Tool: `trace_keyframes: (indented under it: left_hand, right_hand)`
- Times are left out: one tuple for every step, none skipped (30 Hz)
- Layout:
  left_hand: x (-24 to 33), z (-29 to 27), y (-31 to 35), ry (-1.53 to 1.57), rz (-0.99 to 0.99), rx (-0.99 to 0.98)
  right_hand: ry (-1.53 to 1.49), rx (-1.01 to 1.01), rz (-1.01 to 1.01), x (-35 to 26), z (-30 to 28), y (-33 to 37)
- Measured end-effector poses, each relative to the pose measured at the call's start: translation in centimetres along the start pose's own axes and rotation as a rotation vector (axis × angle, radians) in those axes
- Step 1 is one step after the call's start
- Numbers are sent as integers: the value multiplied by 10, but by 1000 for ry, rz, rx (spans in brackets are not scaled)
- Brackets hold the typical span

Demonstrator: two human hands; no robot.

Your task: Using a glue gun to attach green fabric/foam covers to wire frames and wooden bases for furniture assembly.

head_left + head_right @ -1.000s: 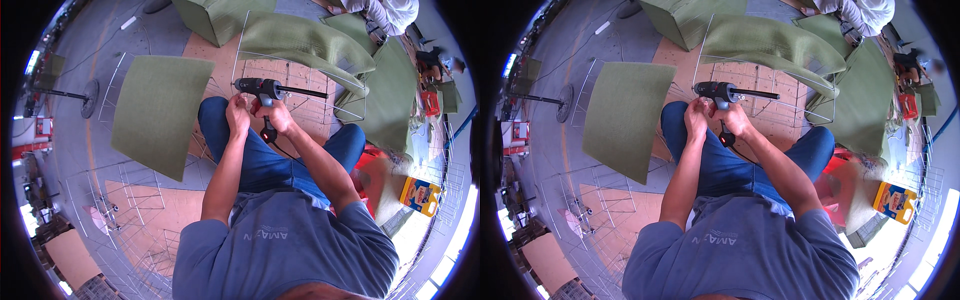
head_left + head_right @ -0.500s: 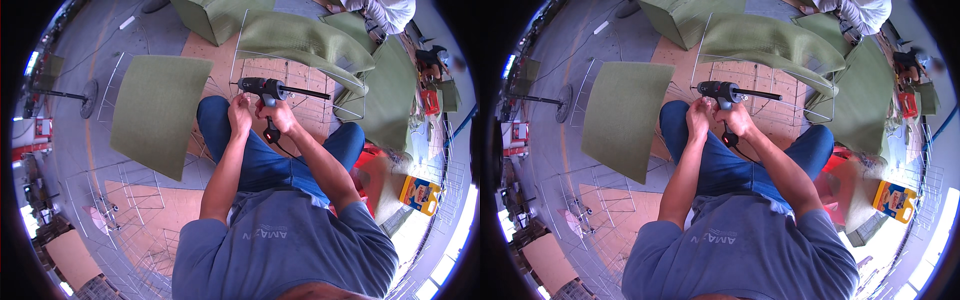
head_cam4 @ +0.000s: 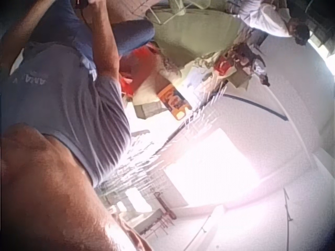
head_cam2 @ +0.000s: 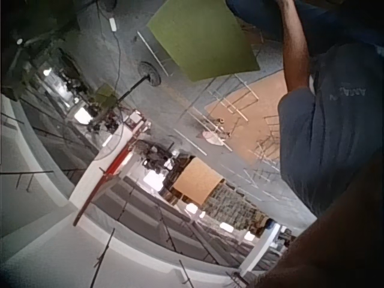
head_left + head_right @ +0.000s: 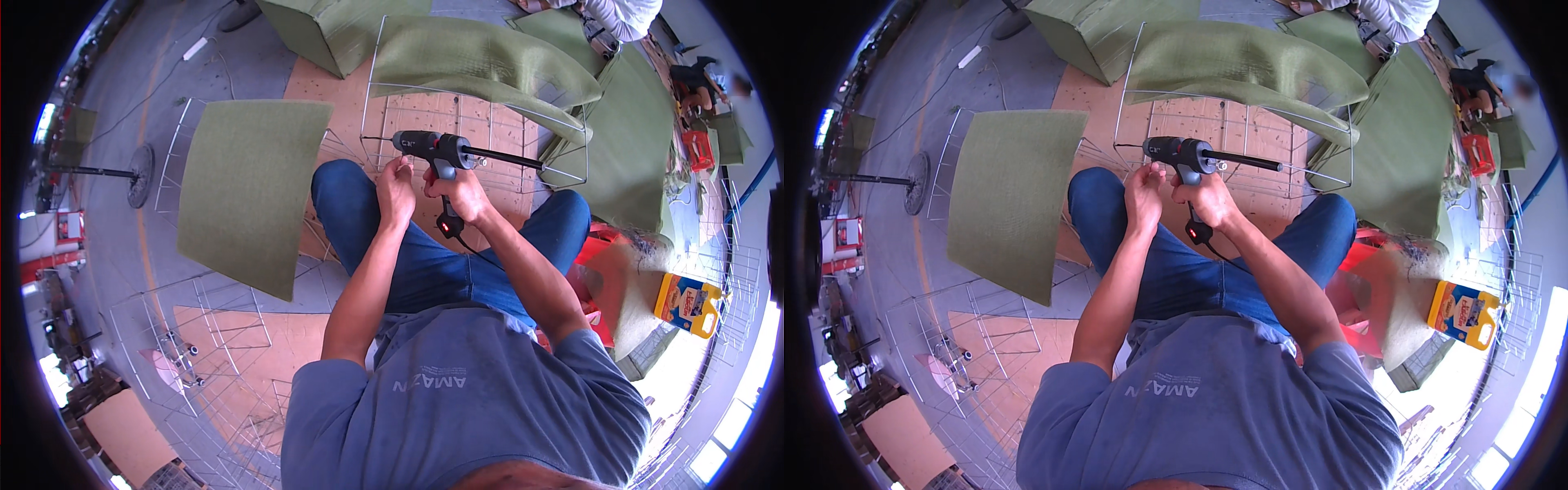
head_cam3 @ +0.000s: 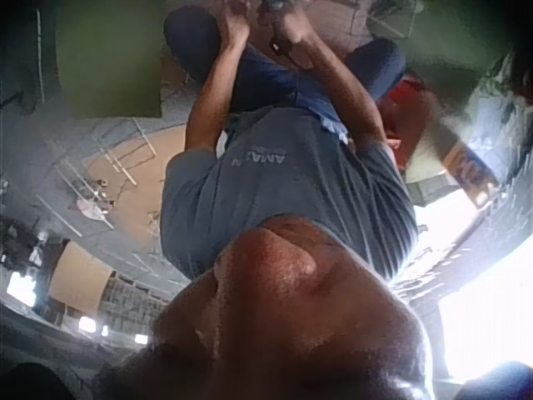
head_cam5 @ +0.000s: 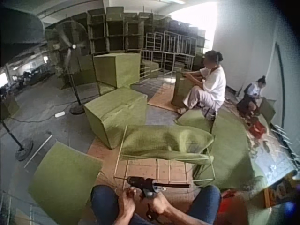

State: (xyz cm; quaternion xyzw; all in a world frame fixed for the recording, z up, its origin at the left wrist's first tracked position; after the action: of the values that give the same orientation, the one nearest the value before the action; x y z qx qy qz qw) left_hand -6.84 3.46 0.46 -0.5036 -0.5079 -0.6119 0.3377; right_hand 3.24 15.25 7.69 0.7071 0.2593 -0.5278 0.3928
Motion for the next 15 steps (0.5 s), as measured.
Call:
trace_keyframes:
  left_hand:
    - [1, 4, 3, -27, -36, -24]
    - [3, 7, 5, -28, -37, -31]
    - [2, 9, 6, -37, -39, -36]
    - [1, 11, 7, -46, -41, -42]
    - [0, 13, 7, -47, -41, -47]
    - [-1, 15, 8, -80, -21, -56]
    - [-3, 17, 8, -113, -1, -66]
    - [-5, 20, 9, -113, 0, -71]
    - [-6, 21, 10, -123, 12, -58]
    - [-7, 22, 11, -132, 25, -45]
    - [-8, 24, 11, -132, 25, -48]
    - [-9, 28, 13, -158, 18, -73]
    - [-9, 32, 15, -185, 10, -98]
    - [-9, 36, 17, -184, 10, -104]
    - [-9, 39, 19, -192, 16, -104]
  right_hand:
    - [-1, 6, 1, 1, -2, 2]
    - [-10, 25, -2, 2, -5, 3]
    - [-19, 41, -7, 2, -8, 4]
    - [-20, 45, -7, 2, -10, 6]
    - [-15, 50, -5, 3, -12, 8]
    - [-10, 54, -3, 3, -15, 9]
    - [-11, 59, -2, 4, -18, 10]
    - [-27, 58, -1, 6, -20, 12]
    - [-44, 56, 0, 5, -22, 13]
    - [-45, 60, 1, 5, -24, 15]
    - [-30, 74, 0, 4, -27, 17]
    - [-14, 92, -1, 3, -31, 19]
    - [-14, 99, -1, 7, -35, 19]
    - [-20, 100, 22, 14, -39, 19]
    - [-27, 100, 45, 16, -42, 20]
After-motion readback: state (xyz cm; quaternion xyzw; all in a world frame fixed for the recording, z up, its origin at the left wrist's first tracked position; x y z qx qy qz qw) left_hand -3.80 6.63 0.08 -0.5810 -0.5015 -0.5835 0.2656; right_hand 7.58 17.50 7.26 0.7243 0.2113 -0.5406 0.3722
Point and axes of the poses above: each hand's wrist, its own y-axis away from the middle knuckle, its own z-axis out of the palm, x = y × z, the point moved 7 cm from there along -y, towards the middle knuckle, and after that the axes turned 10 degrees about x, right-handed, at the moved point
